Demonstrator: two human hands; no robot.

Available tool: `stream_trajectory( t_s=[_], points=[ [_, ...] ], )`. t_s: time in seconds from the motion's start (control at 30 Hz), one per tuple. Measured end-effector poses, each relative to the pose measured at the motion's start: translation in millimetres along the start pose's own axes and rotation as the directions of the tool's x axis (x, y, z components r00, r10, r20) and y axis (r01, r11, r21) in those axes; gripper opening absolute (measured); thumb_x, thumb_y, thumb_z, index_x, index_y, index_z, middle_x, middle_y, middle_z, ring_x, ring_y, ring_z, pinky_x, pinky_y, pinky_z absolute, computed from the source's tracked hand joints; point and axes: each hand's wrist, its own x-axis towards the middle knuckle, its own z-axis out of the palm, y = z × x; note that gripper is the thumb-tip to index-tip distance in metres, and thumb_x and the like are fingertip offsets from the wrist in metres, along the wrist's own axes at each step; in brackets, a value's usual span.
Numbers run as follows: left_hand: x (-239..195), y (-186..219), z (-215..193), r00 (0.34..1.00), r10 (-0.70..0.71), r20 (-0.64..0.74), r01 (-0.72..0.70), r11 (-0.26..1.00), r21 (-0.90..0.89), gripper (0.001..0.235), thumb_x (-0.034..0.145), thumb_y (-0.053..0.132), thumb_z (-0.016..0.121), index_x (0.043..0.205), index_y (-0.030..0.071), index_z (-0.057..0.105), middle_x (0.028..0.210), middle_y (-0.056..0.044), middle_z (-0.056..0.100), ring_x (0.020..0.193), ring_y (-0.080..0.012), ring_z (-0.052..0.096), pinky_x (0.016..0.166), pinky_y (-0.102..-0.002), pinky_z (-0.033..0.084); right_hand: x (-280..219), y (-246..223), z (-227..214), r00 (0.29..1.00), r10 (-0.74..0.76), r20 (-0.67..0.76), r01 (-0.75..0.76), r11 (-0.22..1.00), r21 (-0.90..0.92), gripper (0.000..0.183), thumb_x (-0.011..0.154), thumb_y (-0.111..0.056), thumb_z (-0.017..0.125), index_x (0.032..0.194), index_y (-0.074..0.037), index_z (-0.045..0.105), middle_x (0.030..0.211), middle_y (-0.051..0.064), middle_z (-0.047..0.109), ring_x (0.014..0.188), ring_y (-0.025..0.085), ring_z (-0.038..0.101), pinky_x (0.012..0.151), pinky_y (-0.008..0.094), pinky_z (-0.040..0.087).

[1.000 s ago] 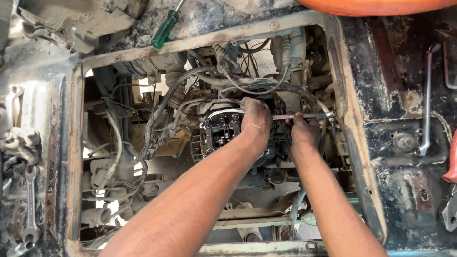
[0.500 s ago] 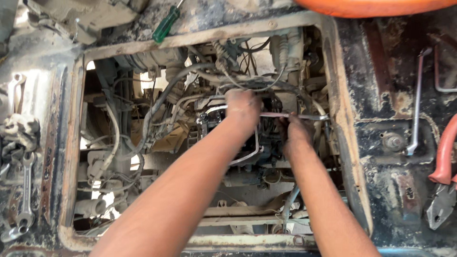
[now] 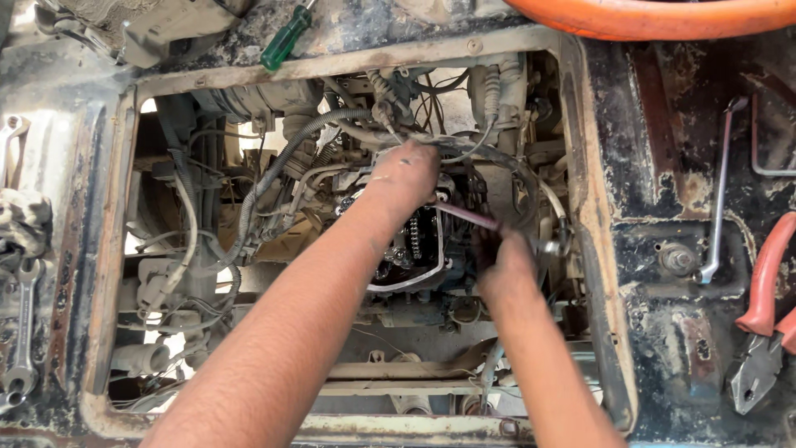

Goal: The person uses a wrench to tighten bolts on the exposed cylinder head of a vehicle engine. They systematically move from one bolt to the next, applying torque to secure the components within the engine bay.

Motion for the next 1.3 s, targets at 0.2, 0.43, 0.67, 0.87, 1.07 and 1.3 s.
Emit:
stream_trajectory(
  t_s=[0.2, 0.43, 0.67, 0.87, 1.07, 1.3],
  points=[
    [0.9, 14.7, -31.3, 0.948, -0.133, 0.288, 0.148, 0.988, -0.032, 0.038, 0.084, 0.01, 0.078, 0.12, 0.001, 0.07, 0.135, -0.022, 0.063, 0.121, -0.0353, 0.065, 0.105, -0.04, 0.052, -68.7, 1.1, 1.6, 0.996, 0.087, -0.015, -0.083, 0.981, 0.176, 0.017, 0.101, -0.01, 0.058, 0.108, 0.005, 0.063, 0.11, 0.016, 0.07, 0.102, 0.026, 0.071, 0.1, 0.038, 0.063],
    [-2.1, 17.9, -46.6, 0.913, -0.099, 0.395, 0.074, 0.994, 0.079, 0.035, 0.088, 0.008, 0.072, 0.122, 0.004, 0.071, 0.134, -0.018, 0.065, 0.122, -0.0321, 0.066, 0.1, -0.041, 0.056, -76.4, 12.2, -11.4, 0.983, 0.18, 0.018, -0.172, 0.898, 0.405, 0.02, 0.102, -0.006, 0.055, 0.109, 0.01, 0.065, 0.112, 0.022, 0.072, 0.106, 0.029, 0.074, 0.096, 0.035, 0.059],
    [-10.8, 21.8, -54.1, 0.84, -0.025, 0.542, -0.049, 0.991, 0.123, 0.033, 0.093, 0.006, 0.058, 0.123, 0.01, 0.072, 0.13, -0.014, 0.069, 0.12, -0.0303, 0.066, 0.101, -0.043, 0.054, -63.5, 10.8, -1.9, 0.995, 0.076, -0.065, -0.063, 0.982, 0.18, 0.02, 0.103, -0.009, 0.053, 0.112, 0.006, 0.061, 0.116, 0.018, 0.068, 0.106, 0.028, 0.071, 0.096, 0.034, 0.059],
    [-3.2, 24.3, -48.1, 0.845, -0.111, 0.523, 0.054, 0.991, 0.123, 0.033, 0.089, 0.01, 0.067, 0.122, 0.007, 0.072, 0.131, -0.013, 0.069, 0.119, -0.0302, 0.067, 0.098, -0.043, 0.056, -41.1, 9.9, -11.8, 0.966, -0.214, 0.142, 0.209, 0.977, 0.052, 0.019, 0.102, -0.006, 0.054, 0.12, -0.01, 0.057, 0.117, 0.011, 0.065, 0.107, 0.025, 0.069, 0.1, 0.039, 0.062],
    [0.6, 21.3, -40.0, 0.897, 0.013, 0.441, -0.071, 0.991, 0.115, 0.031, 0.09, 0.016, 0.069, 0.12, 0.006, 0.073, 0.132, -0.014, 0.068, 0.122, -0.0309, 0.065, 0.099, -0.043, 0.055, -60.8, 6.6, -4.8, 0.986, -0.165, 0.015, 0.165, 0.986, -0.022, 0.021, 0.103, -0.011, 0.052, 0.123, -0.007, 0.057, 0.125, 0.011, 0.061, 0.112, 0.025, 0.066, 0.099, 0.045, 0.061],
    [-14.9, 24.1, -40.1, 0.951, -0.019, 0.308, 0.016, 1.0, 0.011, 0.038, 0.083, 0.015, 0.072, 0.121, 0.009, 0.069, 0.132, -0.017, 0.063, 0.121, -0.0315, 0.063, 0.1, -0.042, 0.053, -30.3, -20.7, 87.7, 0.892, -0.313, 0.327, 0.451, 0.66, -0.601, 0.038, 0.101, -0.013, 0.049, 0.138, -0.019, 0.056, 0.145, 0.004, 0.054, 0.138, 0.019, 0.049, 0.12, 0.056, 0.024]
  ],
)
